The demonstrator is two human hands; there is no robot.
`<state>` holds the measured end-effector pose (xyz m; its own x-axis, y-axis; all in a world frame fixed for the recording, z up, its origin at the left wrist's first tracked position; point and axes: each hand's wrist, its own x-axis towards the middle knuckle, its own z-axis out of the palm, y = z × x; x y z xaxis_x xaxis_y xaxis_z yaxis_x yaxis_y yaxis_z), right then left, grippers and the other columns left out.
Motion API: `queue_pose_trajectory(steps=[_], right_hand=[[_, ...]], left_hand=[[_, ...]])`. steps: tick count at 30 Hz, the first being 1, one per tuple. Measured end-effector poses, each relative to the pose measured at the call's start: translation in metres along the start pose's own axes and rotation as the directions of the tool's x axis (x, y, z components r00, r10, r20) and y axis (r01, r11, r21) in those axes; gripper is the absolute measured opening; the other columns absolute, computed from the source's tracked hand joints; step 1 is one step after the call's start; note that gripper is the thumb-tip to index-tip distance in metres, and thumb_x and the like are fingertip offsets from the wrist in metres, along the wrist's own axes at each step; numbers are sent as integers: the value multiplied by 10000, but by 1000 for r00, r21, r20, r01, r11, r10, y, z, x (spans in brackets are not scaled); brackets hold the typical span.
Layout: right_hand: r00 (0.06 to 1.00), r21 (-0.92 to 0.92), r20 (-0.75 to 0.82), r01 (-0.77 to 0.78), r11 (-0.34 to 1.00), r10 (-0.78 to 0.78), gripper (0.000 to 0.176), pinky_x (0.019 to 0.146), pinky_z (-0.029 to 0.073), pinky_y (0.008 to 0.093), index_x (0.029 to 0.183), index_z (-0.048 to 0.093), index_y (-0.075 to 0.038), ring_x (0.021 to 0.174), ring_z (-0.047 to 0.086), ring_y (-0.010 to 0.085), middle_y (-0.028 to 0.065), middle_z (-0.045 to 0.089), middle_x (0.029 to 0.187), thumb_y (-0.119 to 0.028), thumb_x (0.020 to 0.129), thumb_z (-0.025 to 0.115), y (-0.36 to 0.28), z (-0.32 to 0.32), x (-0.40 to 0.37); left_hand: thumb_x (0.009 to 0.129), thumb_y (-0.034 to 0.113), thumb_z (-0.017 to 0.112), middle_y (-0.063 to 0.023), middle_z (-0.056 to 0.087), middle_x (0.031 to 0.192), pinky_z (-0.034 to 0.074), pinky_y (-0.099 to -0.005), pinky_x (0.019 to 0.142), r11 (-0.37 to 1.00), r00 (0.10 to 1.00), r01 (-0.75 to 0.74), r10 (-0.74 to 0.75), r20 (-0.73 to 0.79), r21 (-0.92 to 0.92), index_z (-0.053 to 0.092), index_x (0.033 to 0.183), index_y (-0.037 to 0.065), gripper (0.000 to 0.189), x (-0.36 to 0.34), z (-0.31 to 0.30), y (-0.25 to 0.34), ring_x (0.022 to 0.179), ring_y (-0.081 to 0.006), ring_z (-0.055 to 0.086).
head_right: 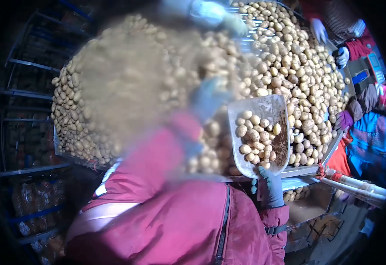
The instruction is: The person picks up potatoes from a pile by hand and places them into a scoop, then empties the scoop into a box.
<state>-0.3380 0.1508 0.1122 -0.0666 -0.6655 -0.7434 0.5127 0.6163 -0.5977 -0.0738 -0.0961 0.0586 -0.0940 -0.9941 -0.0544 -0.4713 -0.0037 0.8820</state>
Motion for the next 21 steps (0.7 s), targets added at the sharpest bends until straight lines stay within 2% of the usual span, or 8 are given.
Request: queue_pose_trajectory(steps=[3,5,9,10,12,14,17,21], right_hand=[[999,65,-29,-30,997,32,349,394,458,304,1219,560,-43,558,583,192,118,674,937,-199,933,685,-3,-24,-9],[990,65,-141,38,997,-29,346,398,463,308,1232,566,-45,581,594,188,108,678,960,-183,935,679,-9,-36,-24],[969,108,-203,166,980,-141,350,390,445,304,1258,568,-43,580,589,185,109,675,975,-186,952,662,0,-58,-24],[987,112,-143,93,989,-77,354,393,449,306,1266,564,-27,569,589,188,114,673,955,-178,959,654,-10,-54,-33],[988,107,-143,69,992,-54,362,388,456,309,1271,557,-9,563,593,192,115,672,942,-171,961,650,-13,-46,-35],[988,63,-149,42,997,-32,364,379,478,318,1244,561,33,551,609,203,118,672,918,-174,958,653,-12,-40,-29],[997,111,-71,39,993,-32,350,379,485,325,1212,573,41,540,612,204,125,677,917,-179,955,661,-8,-35,-20],[999,123,12,-41,992,40,350,392,497,339,1209,555,39,539,617,212,129,681,903,-172,954,664,-10,-20,-18]], left_hand=[[933,452,686,-247,450,1524,382,-505,1163,906,967,-253,242,74,338,521,1504,206,643,40,109,-48,1362,-464,461],[949,421,670,-251,458,1520,370,-511,1177,990,990,-69,53,133,121,547,1484,198,592,8,85,45,1398,-453,421],[949,361,705,-213,655,1285,480,-404,1080,927,925,-373,374,63,-25,675,1284,42,464,9,74,23,1199,-362,625],[941,312,721,-187,702,1140,524,-401,996,953,983,-31,84,166,-301,712,1159,19,365,-5,31,47,1076,-343,672],[932,278,716,-183,709,1071,540,-423,911,854,893,-428,450,-5,297,734,1098,36,293,20,-13,-22,979,-354,668],[911,304,688,-195,713,1113,542,-467,926,664,848,-348,524,-80,662,731,1130,58,333,43,-57,-89,1055,-368,681],[874,344,720,-197,717,1128,550,-477,931,685,998,44,-5,-56,727,697,1174,54,418,41,-87,-49,1055,-384,690],[853,327,753,-208,720,1096,563,-454,897,640,997,6,56,-55,769,691,1152,52,412,57,-73,-75,1004,-372,702]])
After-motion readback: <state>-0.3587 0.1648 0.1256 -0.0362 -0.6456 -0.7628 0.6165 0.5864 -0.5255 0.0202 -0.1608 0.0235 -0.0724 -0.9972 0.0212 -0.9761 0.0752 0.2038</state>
